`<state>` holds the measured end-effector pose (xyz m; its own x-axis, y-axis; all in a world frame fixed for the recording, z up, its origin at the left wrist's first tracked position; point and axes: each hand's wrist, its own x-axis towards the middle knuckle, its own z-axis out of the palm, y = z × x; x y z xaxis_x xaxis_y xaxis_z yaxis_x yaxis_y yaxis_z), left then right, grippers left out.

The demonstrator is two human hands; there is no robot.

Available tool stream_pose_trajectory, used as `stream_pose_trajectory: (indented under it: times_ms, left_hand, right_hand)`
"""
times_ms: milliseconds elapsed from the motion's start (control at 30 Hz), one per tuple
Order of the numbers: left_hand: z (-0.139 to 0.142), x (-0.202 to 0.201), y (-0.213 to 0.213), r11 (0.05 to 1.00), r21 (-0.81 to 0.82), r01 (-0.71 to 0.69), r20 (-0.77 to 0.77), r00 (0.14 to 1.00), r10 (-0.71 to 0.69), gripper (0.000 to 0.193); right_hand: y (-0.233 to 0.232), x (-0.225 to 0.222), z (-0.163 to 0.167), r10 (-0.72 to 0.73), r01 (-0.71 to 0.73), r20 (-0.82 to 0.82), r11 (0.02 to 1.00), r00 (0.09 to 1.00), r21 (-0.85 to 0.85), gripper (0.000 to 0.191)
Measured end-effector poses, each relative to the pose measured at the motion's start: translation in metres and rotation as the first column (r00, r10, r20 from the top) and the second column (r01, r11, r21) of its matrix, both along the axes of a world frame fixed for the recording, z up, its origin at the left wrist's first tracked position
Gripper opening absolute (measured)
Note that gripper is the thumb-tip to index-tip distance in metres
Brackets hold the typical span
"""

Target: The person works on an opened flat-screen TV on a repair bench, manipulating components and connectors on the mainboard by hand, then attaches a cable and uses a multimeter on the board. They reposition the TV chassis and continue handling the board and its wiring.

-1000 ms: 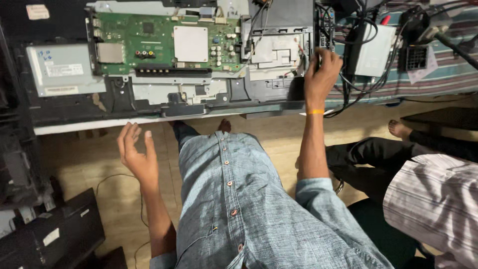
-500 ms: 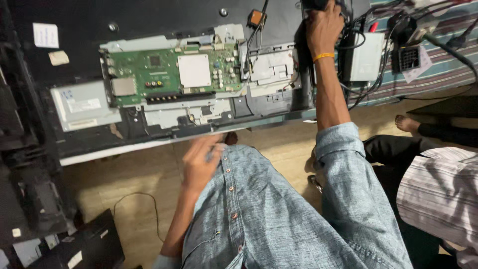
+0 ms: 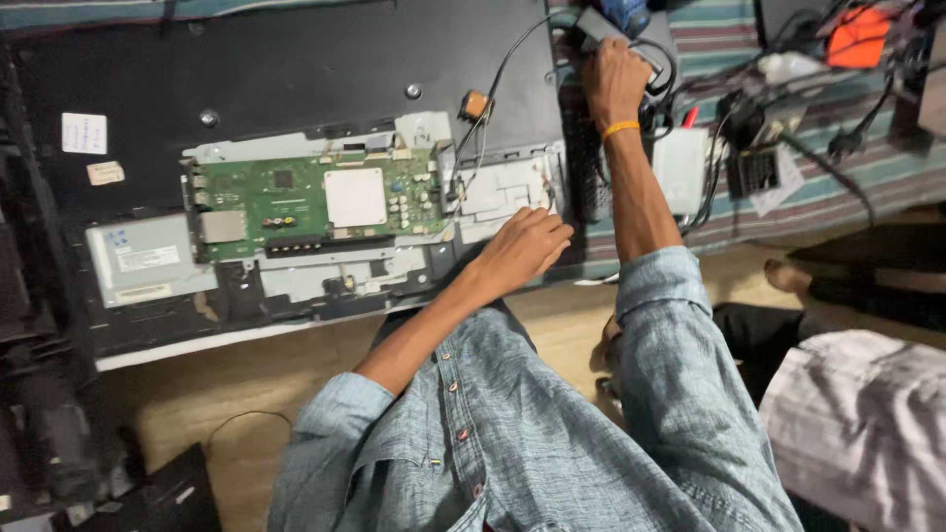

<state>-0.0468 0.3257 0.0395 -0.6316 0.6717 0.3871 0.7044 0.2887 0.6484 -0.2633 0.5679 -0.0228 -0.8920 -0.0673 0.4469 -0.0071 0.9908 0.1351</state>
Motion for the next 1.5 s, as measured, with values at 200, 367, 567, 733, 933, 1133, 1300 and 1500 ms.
stream_pose_trajectory:
  times_ms: [200, 367, 567, 733, 933, 1133, 1300, 1500]
  left_hand:
    - [-0.038, -0.039, 0.062, 0.978, -0.129, -0.164, -0.093, 0.984, 0.152, 0.012]
    - [-0.051, -0.062, 0.078, 0.956, -0.182, -0.231, -0.071, 0.972, 0.222, 0.015]
    - [-0.055, -0.076, 0.107, 0.950, -0.122, -0.286, -0.090, 0.957, 0.277, 0.018]
    - [-0.045, -0.065, 0.107, 0.957, -0.079, -0.278, -0.015, 0.960, 0.278, 0.020]
    - [-0.019, -0.004, 0.062, 0.947, -0.014, -0.322, 0.091, 0.942, 0.322, 0.026]
    - [0.002, 0.065, 0.001, 0.839, -0.024, -0.544, 0.173, 0.824, 0.540, 0.030]
    - [0.013, 0.106, -0.035, 0.684, -0.061, -0.727, 0.237, 0.655, 0.718, 0.026]
    - [0.019, 0.125, -0.068, 0.613, -0.059, -0.788, 0.279, 0.577, 0.768, 0.027]
  right_hand:
    - [0.021, -0.003, -0.003, 0.103, -0.104, -0.018, 0.986, 0.995, -0.133, 0.015]
    - [0.050, 0.033, 0.017, 0.243, -0.262, -0.099, 0.916, 0.965, -0.302, 0.027]
    - [0.104, 0.026, 0.063, 0.214, -0.188, 0.090, 0.953, 0.973, -0.238, 0.015]
    - [0.070, 0.051, 0.067, 0.294, -0.208, 0.288, 0.933, 0.912, -0.293, 0.022]
    - [0.015, 0.067, 0.089, 0.467, -0.315, 0.110, 0.733, 0.877, -0.604, 0.018]
    - [-0.057, 0.090, 0.071, 0.690, -0.436, 0.141, 0.588, 0.710, -0.681, 0.015]
    - [-0.101, 0.128, 0.047, 0.757, -0.378, 0.176, 0.496, 0.629, -0.782, 0.013]
    - [-0.136, 0.169, 0.036, 0.742, -0.277, 0.166, 0.435, 0.650, -0.857, 0.017]
